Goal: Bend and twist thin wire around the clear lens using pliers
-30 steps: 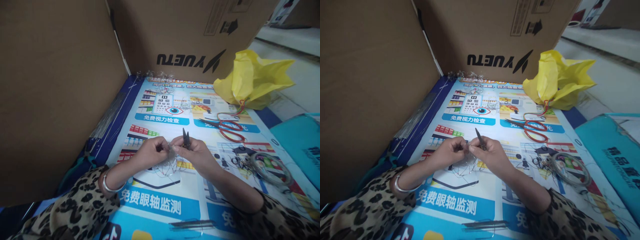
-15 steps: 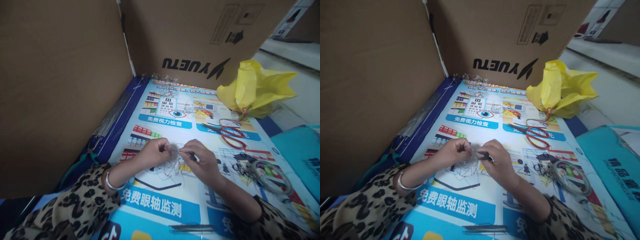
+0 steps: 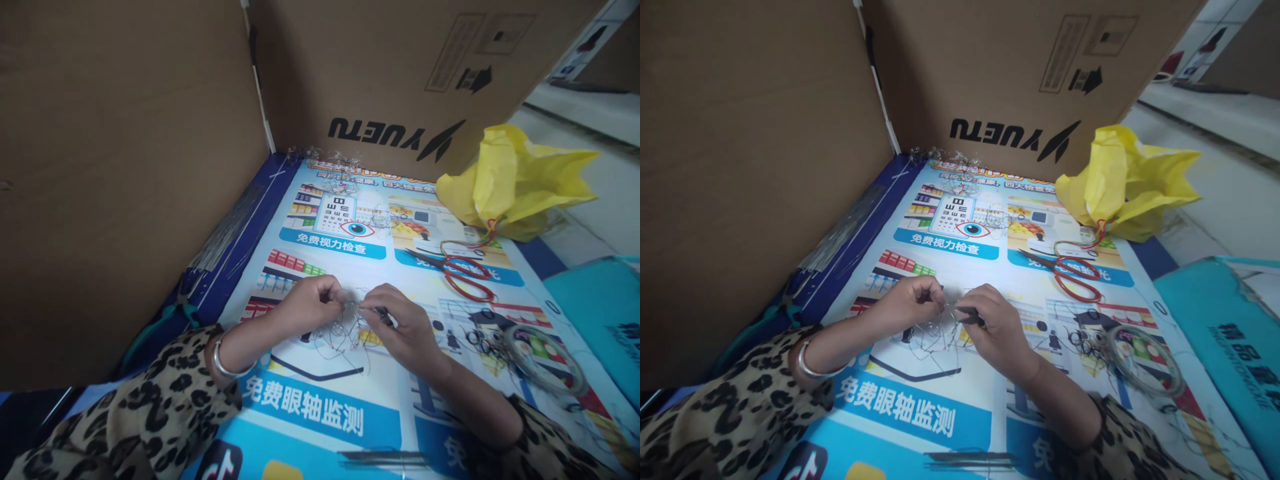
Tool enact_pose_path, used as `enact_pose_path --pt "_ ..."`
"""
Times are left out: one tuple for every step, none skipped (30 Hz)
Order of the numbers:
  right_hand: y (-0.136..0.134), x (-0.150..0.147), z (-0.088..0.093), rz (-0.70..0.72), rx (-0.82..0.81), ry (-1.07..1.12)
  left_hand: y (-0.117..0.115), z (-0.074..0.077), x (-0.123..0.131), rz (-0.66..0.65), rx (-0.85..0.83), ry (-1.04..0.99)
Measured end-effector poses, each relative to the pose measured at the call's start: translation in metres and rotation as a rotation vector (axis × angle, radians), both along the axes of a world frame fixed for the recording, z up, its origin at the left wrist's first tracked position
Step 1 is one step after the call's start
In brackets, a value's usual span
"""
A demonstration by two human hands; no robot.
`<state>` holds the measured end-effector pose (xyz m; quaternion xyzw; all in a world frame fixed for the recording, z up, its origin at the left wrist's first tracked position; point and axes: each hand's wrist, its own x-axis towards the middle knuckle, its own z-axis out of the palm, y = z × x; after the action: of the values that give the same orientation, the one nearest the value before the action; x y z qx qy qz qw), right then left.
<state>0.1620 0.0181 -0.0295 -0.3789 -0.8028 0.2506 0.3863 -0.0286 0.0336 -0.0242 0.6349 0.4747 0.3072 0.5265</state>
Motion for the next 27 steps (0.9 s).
enact_pose_path --pt "0.0 0.0 0.0 0.003 -0.011 0.003 0.0 0.0 0.0 -0.001 0.003 -0.001" --pt "-0.001 -0.001 0.001 0.004 -0.026 0.006 0.0 0.0 0.0 -0.002 0.006 -0.003" --pt "-0.001 -0.001 0.002 0.003 -0.044 0.008 0.0 0.0 0.0 -0.006 0.006 -0.004" --pt "-0.001 -0.002 0.003 -0.002 -0.065 0.009 0.0 0.0 0.0 -0.011 0.003 -0.006" --pt "-0.002 -0.002 0.004 -0.013 -0.088 0.008 0.0 0.0 -0.001 -0.017 -0.004 -0.009" --pt "-0.002 -0.003 0.005 -0.028 -0.113 0.006 0.0 0.0 -0.001 -0.024 -0.014 -0.014" --pt "-0.002 -0.003 0.006 -0.047 -0.139 0.006 0.0 0.0 -0.001 -0.033 -0.025 -0.019" --pt "-0.003 -0.004 0.006 -0.067 -0.165 0.009 0.0 0.0 -0.001 -0.041 -0.036 -0.026" --pt "-0.003 -0.004 0.007 -0.087 -0.191 0.013 0.0 0.0 -0.001 -0.048 -0.043 -0.035" --pt "-0.004 -0.004 0.007 -0.105 -0.219 0.019 0.0 0.0 -0.001 -0.054 -0.047 -0.045" --pt "-0.004 -0.004 0.006 -0.119 -0.248 0.026 0.0 -0.001 -0.001 -0.06 -0.048 -0.055" --pt "-0.005 -0.004 0.006 -0.132 -0.278 0.033 0.0 -0.001 -0.001 -0.066 -0.048 -0.065" --pt "-0.005 -0.004 0.005 -0.146 -0.309 0.042 0.001 -0.001 -0.001 -0.068 -0.049 -0.074" --pt "-0.005 -0.004 0.003 -0.157 -0.337 0.054 0.001 -0.001 -0.001 -0.068 -0.054 -0.083" --pt "-0.005 -0.004 0.002 -0.168 -0.361 0.069 0.001 -0.001 0.0 -0.068 -0.061 -0.09" --pt "-0.004 -0.003 0.0 -0.177 -0.378 0.085 0.0 -0.001 0.0 -0.064 -0.071 -0.095" --pt "-0.003 -0.003 -0.001 -0.183 -0.39 0.099 0.0 -0.001 0.0 -0.057 -0.08 -0.098" --pt "-0.003 -0.003 -0.002 -0.188 -0.397 0.11 0.001 -0.002 0.0 -0.045 -0.09 -0.101" --pt "-0.002 -0.003 -0.004 -0.191 -0.401 0.116 0.001 -0.002 0.0 -0.033 -0.097 -0.106" --pt "-0.001 -0.003 -0.005 -0.197 -0.405 0.118 0.001 -0.002 0.0 -0.022 -0.101 -0.113" --pt "-0.001 -0.003 -0.005 -0.204 -0.407 0.119 0.001 -0.003 0.0 -0.013 -0.101 -0.121" --pt "0.0 -0.002 -0.006 -0.212 -0.411 0.119 0.001 -0.003 0.0 -0.007 -0.098 -0.13" --pt "0.0 -0.002 -0.006 -0.22 -0.414 0.123 0.001 -0.003 0.0 -0.005 -0.095 -0.139" --pt "0.0 -0.002 -0.006 -0.225 -0.417 0.128 0.002 -0.002 0.0 -0.003 -0.094 -0.147" --pt "0.0 -0.003 -0.006 -0.231 -0.421 0.135 0.002 -0.002 0.001 -0.003 -0.098 -0.152" --pt "0.0 -0.003 -0.006 -0.235 -0.427 0.144 0.002 -0.001 0.001 -0.004 -0.107 -0.154" --pt "0.0 -0.003 -0.006 -0.239 -0.436 0.155 0.001 0.0 0.001 -0.009 -0.119 -0.154"
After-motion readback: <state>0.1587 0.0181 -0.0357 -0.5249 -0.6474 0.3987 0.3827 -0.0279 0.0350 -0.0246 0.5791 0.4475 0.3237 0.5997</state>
